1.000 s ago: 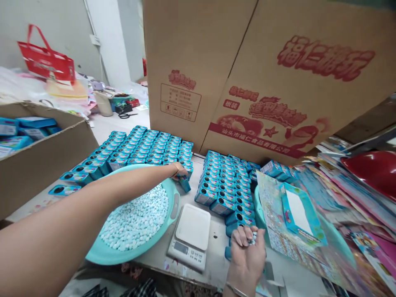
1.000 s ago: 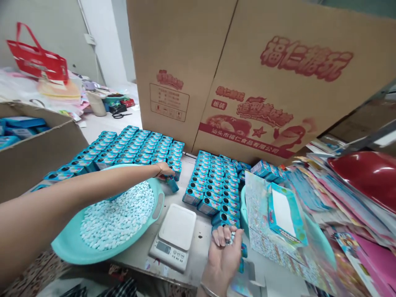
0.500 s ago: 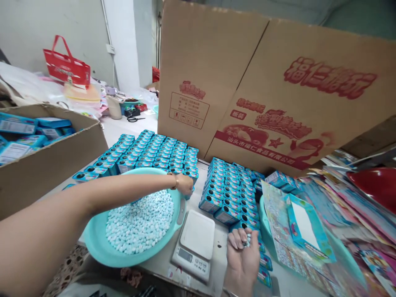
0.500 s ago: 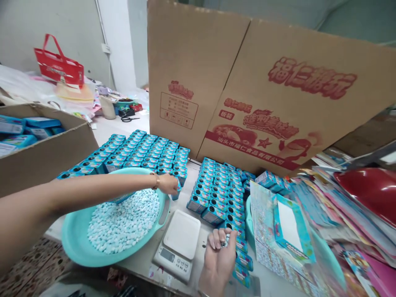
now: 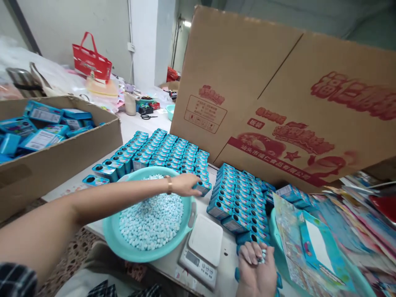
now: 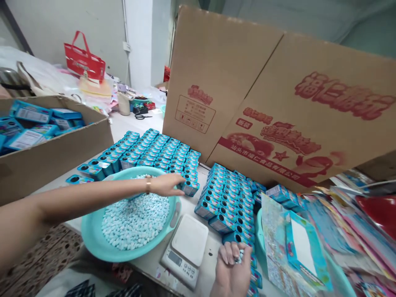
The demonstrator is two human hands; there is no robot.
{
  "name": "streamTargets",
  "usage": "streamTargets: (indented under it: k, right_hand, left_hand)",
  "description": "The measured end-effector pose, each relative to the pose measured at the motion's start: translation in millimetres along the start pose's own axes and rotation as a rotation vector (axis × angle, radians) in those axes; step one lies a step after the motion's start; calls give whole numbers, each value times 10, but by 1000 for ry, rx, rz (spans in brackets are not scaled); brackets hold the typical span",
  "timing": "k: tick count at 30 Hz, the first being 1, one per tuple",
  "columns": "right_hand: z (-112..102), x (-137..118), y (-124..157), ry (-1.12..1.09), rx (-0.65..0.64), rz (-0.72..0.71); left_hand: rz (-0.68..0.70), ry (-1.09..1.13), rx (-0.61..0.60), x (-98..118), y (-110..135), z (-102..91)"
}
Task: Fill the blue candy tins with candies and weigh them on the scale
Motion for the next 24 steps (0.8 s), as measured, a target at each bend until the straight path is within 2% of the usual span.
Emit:
streamTargets:
  k: [2, 4, 7, 9, 10, 11, 13, 16, 18, 20, 22, 24]
  right_hand:
    - [-37, 7, -27, -24, -5, 21]
    - [-30, 76, -64, -69, 10, 54]
    - [70, 277, -128, -150, 40, 135]
    - [161, 418, -159, -191, 37, 211]
    - [198, 467, -170, -202, 26, 241]
    - [220, 495, -176, -204, 15, 259]
    - [212, 483, -178, -188, 8, 248]
    - [116, 352, -152, -165, 52, 159]
    - [45, 245, -121, -173, 87, 100]
    - [-14, 142, -88, -163, 88, 59]
    - [-76, 41, -53, -125, 58, 24]
    - [-165, -52, -17, -92, 35, -13]
  left_hand:
    - [-21, -69, 64, -241, 368, -237]
    - [-94, -275, 186, -530, 759, -382]
    - [-222, -414, 187, -919, 1218, -284]
    - [-261, -399, 164, -1036, 1373, -169]
    - [-263, -383, 167, -1028, 1403, -146]
    - [-256, -372, 186, -974, 1407, -161]
    - [-205, -367, 258, -726, 1350, -289]
    - [-74, -339, 354, -139, 1137, -539]
    - [10, -278, 337, 264, 915, -561]
    - [153, -212, 223, 634, 656, -370]
    - [301, -179, 72, 915, 418, -7]
    - [371, -191, -60, 1049, 223, 432]
Point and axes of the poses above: each hand's wrist, its own y-axis away from the middle knuckle, its own z-axis out of the palm, x = y × z, the point moved 5 cm from there along -y, towards the middle knuckle, and after that the axes turned 4 degrees about y, right-handed, at the moved point
